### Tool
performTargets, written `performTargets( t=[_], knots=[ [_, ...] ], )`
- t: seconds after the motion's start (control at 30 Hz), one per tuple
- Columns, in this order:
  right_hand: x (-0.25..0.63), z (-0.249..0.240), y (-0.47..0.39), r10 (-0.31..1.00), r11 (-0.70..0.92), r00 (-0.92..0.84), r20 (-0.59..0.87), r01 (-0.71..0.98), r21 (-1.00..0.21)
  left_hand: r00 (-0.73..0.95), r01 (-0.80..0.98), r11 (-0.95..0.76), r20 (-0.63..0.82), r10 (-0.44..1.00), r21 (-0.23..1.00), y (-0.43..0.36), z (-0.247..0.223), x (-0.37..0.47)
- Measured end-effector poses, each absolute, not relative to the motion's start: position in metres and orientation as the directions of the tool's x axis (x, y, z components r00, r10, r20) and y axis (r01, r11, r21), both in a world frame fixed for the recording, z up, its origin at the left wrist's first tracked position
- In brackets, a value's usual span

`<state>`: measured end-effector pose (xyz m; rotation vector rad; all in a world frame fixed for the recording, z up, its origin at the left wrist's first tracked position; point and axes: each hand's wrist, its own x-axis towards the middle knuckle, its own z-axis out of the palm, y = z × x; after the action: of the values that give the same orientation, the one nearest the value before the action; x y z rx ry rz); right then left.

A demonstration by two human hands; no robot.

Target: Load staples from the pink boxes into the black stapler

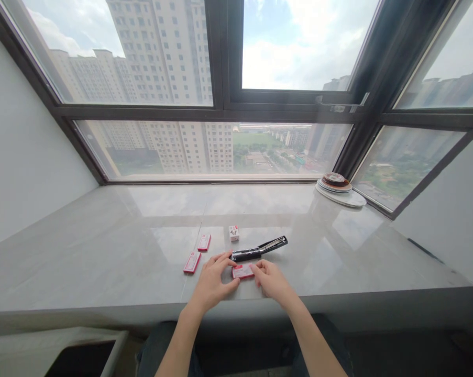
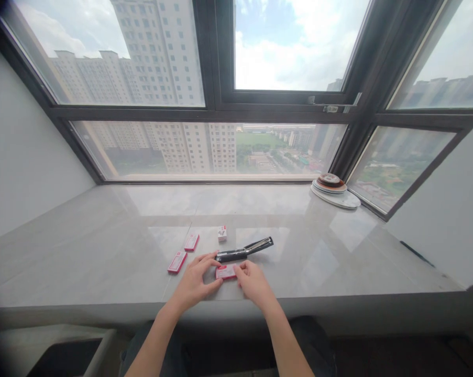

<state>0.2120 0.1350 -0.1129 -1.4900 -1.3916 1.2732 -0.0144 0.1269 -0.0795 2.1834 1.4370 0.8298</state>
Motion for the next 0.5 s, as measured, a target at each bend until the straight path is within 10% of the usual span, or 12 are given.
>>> performTargets(
  t=[0.5],
  knots=[
    [0.223,-0.077,0.147,0.986,0.154,-0.041,0.161,0.59,-0.793,0.261,0.69,-0.406,0.316,0.912,0.6,0.121,-0.088,-0.017]
  ],
)
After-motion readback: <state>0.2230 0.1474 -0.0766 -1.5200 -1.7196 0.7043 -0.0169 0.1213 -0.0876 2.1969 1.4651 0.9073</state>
